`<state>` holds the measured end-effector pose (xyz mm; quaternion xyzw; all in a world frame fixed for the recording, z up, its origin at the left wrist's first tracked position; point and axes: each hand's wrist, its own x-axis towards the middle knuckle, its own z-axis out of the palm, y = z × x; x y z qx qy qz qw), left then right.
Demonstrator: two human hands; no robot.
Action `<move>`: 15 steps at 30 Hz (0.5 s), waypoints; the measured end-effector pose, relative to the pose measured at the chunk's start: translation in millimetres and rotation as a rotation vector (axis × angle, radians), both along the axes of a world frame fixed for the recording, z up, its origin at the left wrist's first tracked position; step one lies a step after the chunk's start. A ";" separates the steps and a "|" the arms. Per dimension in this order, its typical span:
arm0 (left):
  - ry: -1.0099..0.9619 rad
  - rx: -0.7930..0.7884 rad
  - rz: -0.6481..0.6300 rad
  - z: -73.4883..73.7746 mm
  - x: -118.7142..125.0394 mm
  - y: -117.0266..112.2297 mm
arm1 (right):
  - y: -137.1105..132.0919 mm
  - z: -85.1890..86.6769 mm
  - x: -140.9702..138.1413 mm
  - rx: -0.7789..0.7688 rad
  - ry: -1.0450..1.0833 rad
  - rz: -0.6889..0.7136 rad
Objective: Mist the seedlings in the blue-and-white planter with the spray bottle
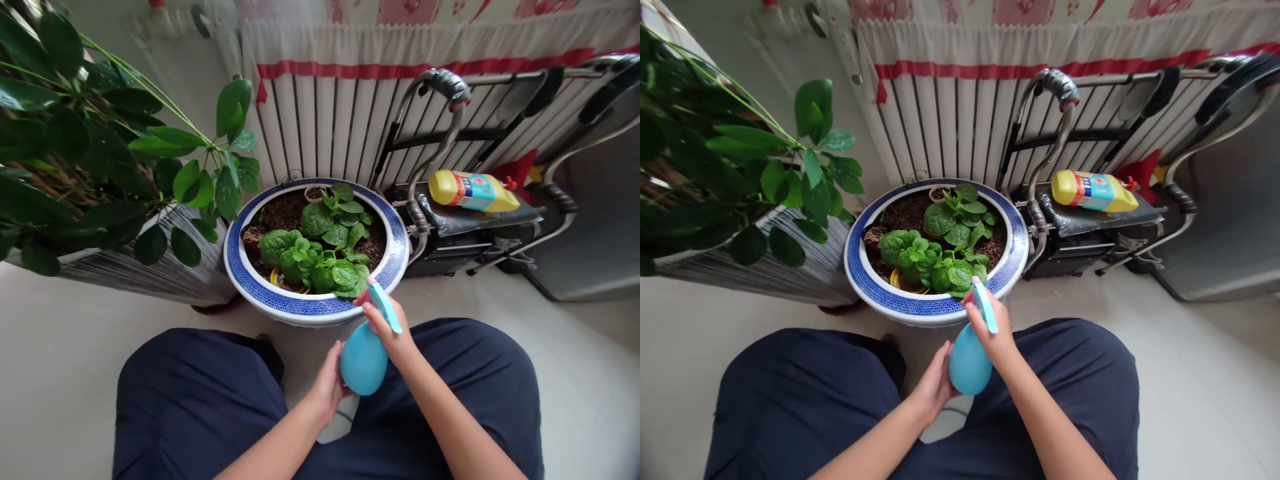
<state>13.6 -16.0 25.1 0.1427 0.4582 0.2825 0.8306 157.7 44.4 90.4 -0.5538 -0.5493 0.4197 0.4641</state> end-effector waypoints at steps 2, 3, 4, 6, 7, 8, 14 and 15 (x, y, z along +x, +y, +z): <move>-0.097 -0.214 0.013 -4.6 7.7 -9.7 | -6.3 -3.5 -0.1 -0.011 -0.057 0.062; -0.109 -0.270 0.036 -6.6 11.5 -13.5 | -10.2 -5.0 -1.0 -0.016 -0.088 0.073; -0.096 -0.308 0.064 -8.5 15.2 -16.6 | -14.3 -6.1 -2.2 -0.020 -0.117 0.068; -0.054 -0.358 0.109 -13.2 21.7 -20.9 | -21.9 -7.2 -4.5 -0.015 -0.172 0.040; -0.046 -0.375 0.126 -15.9 24.3 -22.2 | -24.8 -7.7 -5.1 -0.008 -0.199 0.023; -0.044 -0.387 0.143 -18.8 26.3 -22.9 | -27.0 -8.8 -5.2 -0.001 -0.222 0.008; 0.003 -0.420 0.168 -39.2 29.9 -21.4 | -31.5 -36.9 3.8 -0.059 -0.247 -0.088; 0.014 -0.429 0.160 -43.8 30.5 -21.0 | -32.2 -43.9 6.1 -0.071 -0.243 -0.108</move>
